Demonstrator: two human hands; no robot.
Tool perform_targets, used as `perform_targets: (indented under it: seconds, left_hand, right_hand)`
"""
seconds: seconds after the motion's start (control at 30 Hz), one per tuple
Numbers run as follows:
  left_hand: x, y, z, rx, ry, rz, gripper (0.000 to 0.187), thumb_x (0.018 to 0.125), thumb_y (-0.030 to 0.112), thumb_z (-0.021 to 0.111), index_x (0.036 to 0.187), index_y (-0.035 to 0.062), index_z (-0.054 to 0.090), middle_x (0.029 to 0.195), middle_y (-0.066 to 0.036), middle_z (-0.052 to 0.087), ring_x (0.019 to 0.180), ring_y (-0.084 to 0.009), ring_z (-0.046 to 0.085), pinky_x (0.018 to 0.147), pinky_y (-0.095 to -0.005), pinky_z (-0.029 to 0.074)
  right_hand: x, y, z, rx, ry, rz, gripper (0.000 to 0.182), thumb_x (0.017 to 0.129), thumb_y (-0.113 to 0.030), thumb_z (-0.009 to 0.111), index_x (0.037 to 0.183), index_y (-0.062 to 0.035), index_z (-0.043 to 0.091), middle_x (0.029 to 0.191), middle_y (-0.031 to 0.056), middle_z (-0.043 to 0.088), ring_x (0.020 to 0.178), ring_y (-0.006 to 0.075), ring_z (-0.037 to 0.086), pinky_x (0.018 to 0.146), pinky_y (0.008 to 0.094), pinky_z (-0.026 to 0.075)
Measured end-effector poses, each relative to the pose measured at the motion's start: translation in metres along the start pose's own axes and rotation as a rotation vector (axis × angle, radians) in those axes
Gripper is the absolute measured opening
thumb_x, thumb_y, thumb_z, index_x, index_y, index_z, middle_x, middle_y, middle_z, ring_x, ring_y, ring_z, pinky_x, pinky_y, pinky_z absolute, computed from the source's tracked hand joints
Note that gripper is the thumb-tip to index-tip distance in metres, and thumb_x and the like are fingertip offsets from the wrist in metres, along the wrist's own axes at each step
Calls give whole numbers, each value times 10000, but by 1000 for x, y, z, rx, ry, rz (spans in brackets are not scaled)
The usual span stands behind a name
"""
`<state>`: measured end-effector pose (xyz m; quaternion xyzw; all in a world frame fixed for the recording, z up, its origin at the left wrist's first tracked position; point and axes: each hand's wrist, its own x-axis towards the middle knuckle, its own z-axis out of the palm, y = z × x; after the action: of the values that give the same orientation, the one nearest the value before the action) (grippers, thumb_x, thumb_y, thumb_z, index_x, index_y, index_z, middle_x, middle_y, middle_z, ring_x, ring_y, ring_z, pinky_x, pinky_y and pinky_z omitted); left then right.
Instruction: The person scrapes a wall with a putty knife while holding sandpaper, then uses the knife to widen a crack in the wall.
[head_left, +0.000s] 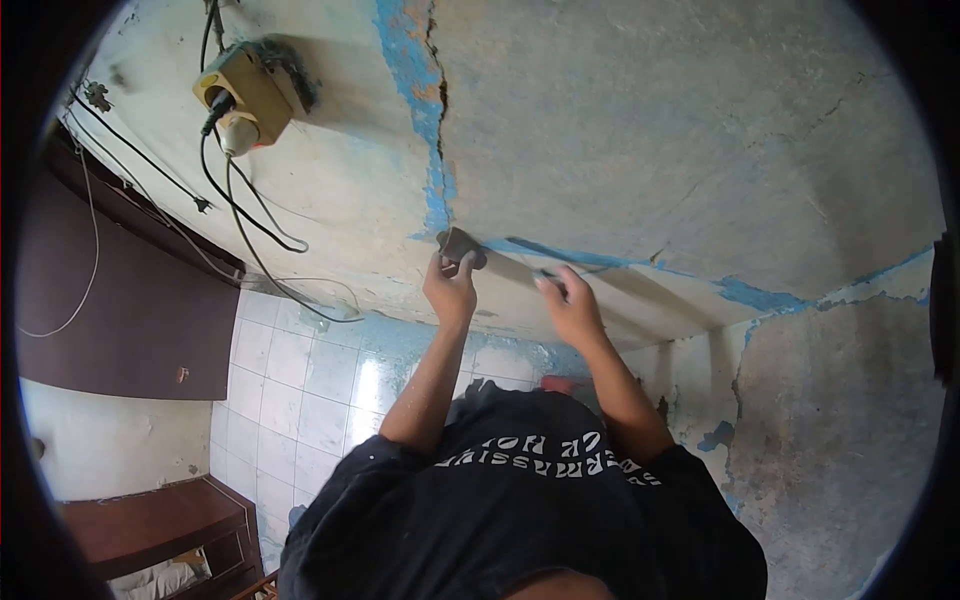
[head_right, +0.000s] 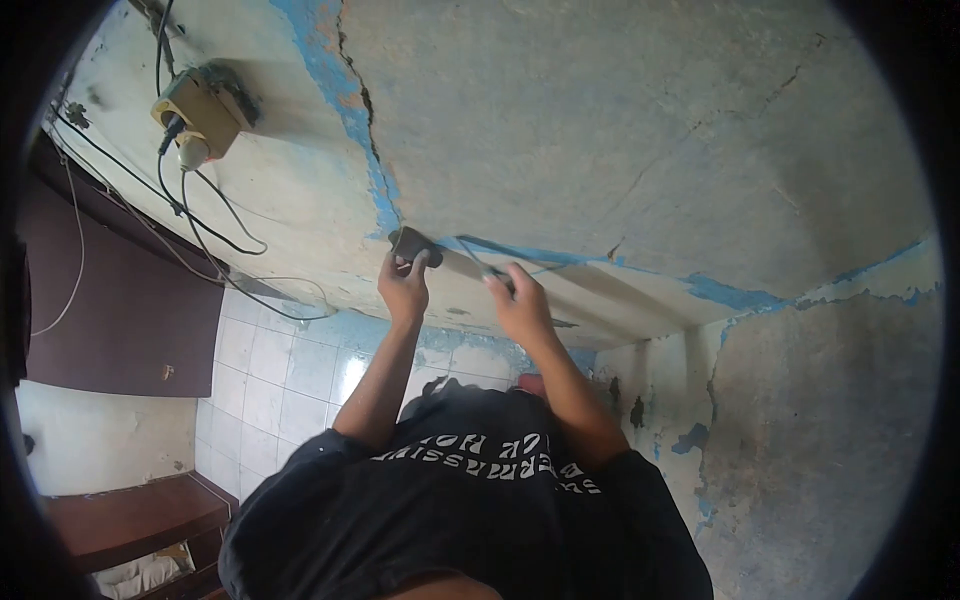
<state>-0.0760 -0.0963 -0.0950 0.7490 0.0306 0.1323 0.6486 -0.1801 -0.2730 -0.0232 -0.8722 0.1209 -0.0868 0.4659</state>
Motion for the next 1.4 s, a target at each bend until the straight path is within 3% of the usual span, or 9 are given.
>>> perform_targets:
  seconds: [0.33, 0.4, 0.57, 0.6, 0.8, 0.87, 0.93, 1.1, 1.4]
  left_hand:
    - [-2, 9, 2, -15, 26, -31, 266, 881, 144, 825, 1046, -10, 685, 900, -98, 745, 819, -193, 733, 737, -306, 534]
    - [-2, 8, 3, -15, 33, -36, 264, 881, 143, 825, 1044, -10, 686, 901, -98, 744, 810, -192, 730, 733, -305, 533]
    - [-5, 6, 6, 6, 37, -55, 264, 882, 141, 824, 1055, -8, 692, 906, -92, 742, 800, -180, 718, 732, -305, 531]
    - [-6, 9, 7, 14, 43, -64, 268, 882, 139, 824, 1066, -7, 695, 906, -87, 742, 803, -175, 714, 732, -306, 530]
    - [-4, 9, 8, 28, 95, -56, 262, 878, 148, 815, 1069, 8, 702, 916, -113, 767, 834, -218, 757, 737, -324, 541]
    - [-9, 12, 12, 25, 99, -55, 268, 876, 147, 817, 1073, 8, 702, 915, -113, 766, 835, -219, 757, 737, -323, 541]
    - [-10, 17, 12, 65, 116, -88, 277, 873, 146, 818, 1086, 10, 705, 919, -113, 767, 824, -219, 754, 741, -324, 541]
    - [-16, 18, 17, 59, 143, -89, 276, 875, 156, 818, 1082, 11, 707, 911, -88, 748, 807, -185, 724, 731, -305, 523]
    - [-42, 24, 26, -25, 148, -105, 255, 911, 176, 785, 1075, 8, 686, 915, -88, 748, 824, -184, 733, 749, -310, 525]
  right_hand:
    - [-21, 6, -22, 113, 77, 26, 220, 1028, -200, 620, 1108, 1, 660, 721, -26, 571, 637, 56, 494, 577, 256, 400]
    - [-26, 15, -35, 183, 104, 90, 285, 1005, -264, 643, 1122, -3, 647, 712, 108, 611, 638, 172, 563, 622, 346, 465]
    - [-13, 6, -15, 95, 100, -47, 279, 1003, -263, 646, 1132, -16, 638, 743, 181, 645, 648, 282, 628, 630, 390, 480]
    - [-13, -1, -14, 78, 12, 60, 246, 1021, -242, 626, 1132, -22, 636, 711, 39, 580, 644, 119, 508, 605, 307, 440]
    - [-22, 23, -39, 161, 53, 46, 240, 1016, -223, 631, 1130, -12, 623, 712, 61, 606, 656, 131, 563, 620, 327, 459]
    - [-22, 17, -30, -1, 129, -51, 273, 1002, -254, 630, 1152, -26, 622, 747, 202, 668, 692, 391, 674, 639, 452, 493]
    - [-29, 4, -26, 59, 43, 63, 291, 1007, -265, 622, 1190, -41, 594, 736, 209, 662, 697, 441, 663, 646, 471, 491]
    - [-16, 34, -59, 186, -50, 22, 295, 1022, -251, 626, 1172, 1, 598, 684, 63, 625, 600, 134, 544, 579, 348, 445]
    - [-41, 68, -80, 461, -126, 265, 348, 1052, -225, 582, 1319, -2, 559, 848, 26, 632, 719, 115, 564, 660, 298, 464]
